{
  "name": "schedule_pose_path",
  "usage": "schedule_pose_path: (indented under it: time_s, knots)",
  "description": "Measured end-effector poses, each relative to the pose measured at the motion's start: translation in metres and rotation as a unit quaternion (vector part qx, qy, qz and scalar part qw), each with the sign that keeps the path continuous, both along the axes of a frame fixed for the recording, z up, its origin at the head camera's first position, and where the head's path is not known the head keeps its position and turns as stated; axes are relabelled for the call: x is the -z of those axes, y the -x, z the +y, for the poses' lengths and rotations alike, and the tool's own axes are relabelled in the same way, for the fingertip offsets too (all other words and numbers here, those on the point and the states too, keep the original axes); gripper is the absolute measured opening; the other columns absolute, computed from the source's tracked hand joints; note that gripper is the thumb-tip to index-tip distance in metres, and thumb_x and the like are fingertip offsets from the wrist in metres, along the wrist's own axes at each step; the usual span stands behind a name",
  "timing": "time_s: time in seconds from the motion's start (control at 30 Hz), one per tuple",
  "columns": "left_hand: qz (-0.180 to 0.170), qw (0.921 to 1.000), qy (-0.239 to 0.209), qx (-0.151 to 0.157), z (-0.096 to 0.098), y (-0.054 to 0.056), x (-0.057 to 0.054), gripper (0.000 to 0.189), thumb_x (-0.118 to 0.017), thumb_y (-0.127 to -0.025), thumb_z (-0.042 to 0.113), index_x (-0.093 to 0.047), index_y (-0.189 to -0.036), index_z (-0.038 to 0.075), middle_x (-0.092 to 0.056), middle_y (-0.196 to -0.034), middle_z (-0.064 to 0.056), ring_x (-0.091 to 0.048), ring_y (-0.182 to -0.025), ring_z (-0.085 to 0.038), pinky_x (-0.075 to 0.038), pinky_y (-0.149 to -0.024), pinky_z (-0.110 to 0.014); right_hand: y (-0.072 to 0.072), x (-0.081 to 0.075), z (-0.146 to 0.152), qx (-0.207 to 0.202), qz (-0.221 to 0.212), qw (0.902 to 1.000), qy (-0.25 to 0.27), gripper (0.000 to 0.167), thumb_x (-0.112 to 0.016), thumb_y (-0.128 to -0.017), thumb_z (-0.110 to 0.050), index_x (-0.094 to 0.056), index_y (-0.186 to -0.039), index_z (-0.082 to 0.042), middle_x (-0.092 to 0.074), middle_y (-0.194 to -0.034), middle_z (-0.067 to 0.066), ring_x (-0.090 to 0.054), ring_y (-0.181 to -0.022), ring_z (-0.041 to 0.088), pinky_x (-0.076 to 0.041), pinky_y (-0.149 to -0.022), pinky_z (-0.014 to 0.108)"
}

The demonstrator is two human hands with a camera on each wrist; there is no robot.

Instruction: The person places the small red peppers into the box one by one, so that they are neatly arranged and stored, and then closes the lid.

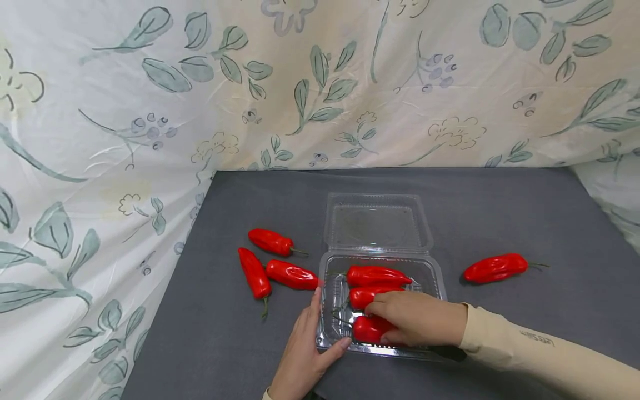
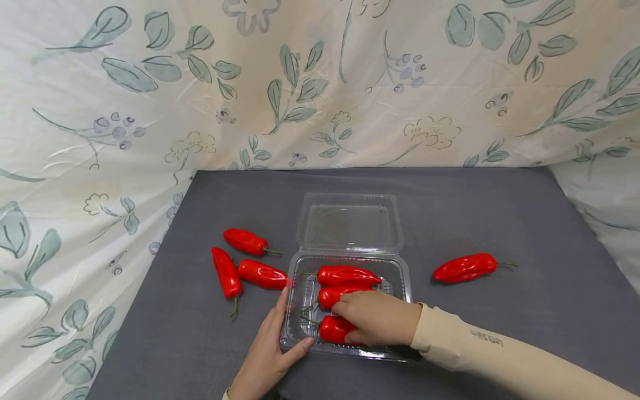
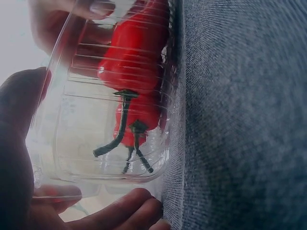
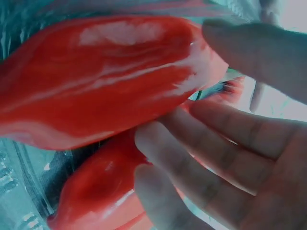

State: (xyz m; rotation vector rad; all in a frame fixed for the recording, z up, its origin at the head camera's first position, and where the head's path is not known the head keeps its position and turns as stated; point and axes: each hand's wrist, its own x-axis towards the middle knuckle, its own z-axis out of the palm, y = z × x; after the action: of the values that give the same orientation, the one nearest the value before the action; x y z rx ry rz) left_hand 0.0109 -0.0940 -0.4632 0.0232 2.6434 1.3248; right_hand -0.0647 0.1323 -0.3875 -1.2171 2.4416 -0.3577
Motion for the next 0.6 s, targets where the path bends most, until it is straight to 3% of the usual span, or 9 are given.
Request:
schedule_pose_path:
  time_s: [0.43, 0.6]
  knots:
    - [-0.006, 0.9998, 0.016, -0.007, 0.003, 0.001, -0.001, 0.1, -0.067, -0.078, 0.063, -0.008, -0.154, 0.034, -0.045, -0.132, -0.006, -0.042, -0.114, -0.019, -0.043, -0.089, -0.049, 0.003, -0.032, 0.034, 0.05, 0.038, 0.9968, 0.051, 0.047, -0.079, -0.078, -0.029, -0.063, -0.119, -0.012, -0.064, -0.106, -0.003, -0.061, -0.088, 0.009, -0.055, -0.075, 0.027]
    - [0.002, 0.9998, 0.015, -0.009, 0.004, 0.0, -0.001, 0.1, -0.068, -0.078, 0.061, -0.007, -0.154, 0.034, -0.044, -0.135, -0.008, -0.041, -0.117, -0.022, -0.043, -0.092, -0.053, 0.005, -0.045, 0.055, 0.087, 0.027, 0.9942, 0.058, 0.05, -0.077, -0.079, -0.039, -0.061, -0.122, -0.017, -0.062, -0.11, -0.008, -0.062, -0.092, 0.005, -0.055, -0.075, 0.024]
